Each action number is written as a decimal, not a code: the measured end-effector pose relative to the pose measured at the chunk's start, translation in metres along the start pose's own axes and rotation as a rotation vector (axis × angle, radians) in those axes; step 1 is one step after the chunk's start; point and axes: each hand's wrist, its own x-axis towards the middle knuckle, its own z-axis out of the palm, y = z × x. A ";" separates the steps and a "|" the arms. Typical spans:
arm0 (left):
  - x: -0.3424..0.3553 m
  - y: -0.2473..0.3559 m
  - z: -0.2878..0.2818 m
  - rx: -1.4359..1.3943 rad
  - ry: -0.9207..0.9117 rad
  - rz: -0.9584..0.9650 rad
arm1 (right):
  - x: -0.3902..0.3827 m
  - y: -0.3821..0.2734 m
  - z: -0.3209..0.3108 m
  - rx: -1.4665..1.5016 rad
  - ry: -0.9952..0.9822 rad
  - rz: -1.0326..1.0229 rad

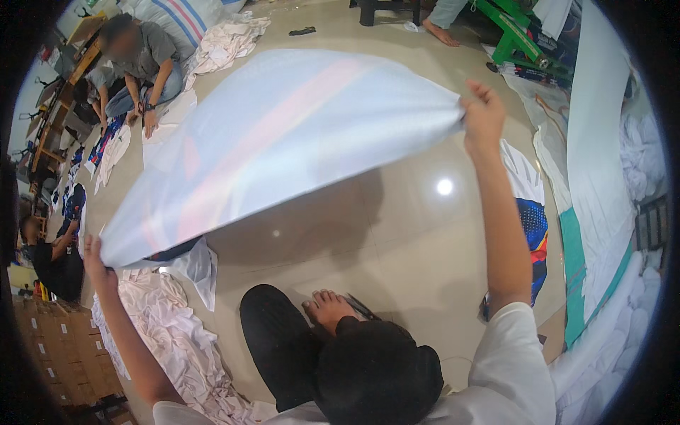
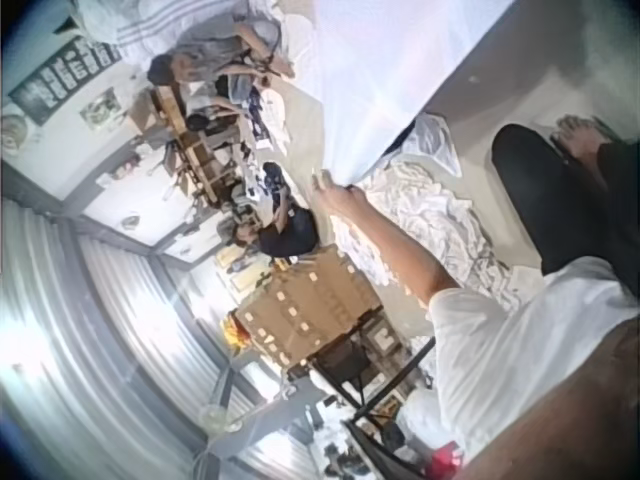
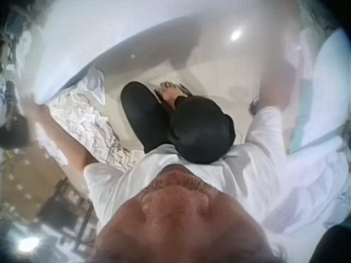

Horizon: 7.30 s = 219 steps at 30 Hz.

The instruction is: The person sits on the floor and uses scissors to cut a large sheet of patterned fabric. They trim the edges and separate sections of the material, handling the fabric with both hands to align and cut it.

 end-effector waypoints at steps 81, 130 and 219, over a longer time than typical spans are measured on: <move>-0.066 -0.221 0.140 0.869 -0.476 0.480 | -0.102 0.216 -0.079 -0.762 -0.399 0.191; -0.224 -0.244 0.162 0.817 -0.978 0.666 | -0.160 0.210 -0.115 -0.909 -0.148 0.250; -0.440 -0.223 0.519 0.923 -0.995 0.605 | -0.369 0.086 -0.204 -0.238 -0.363 1.263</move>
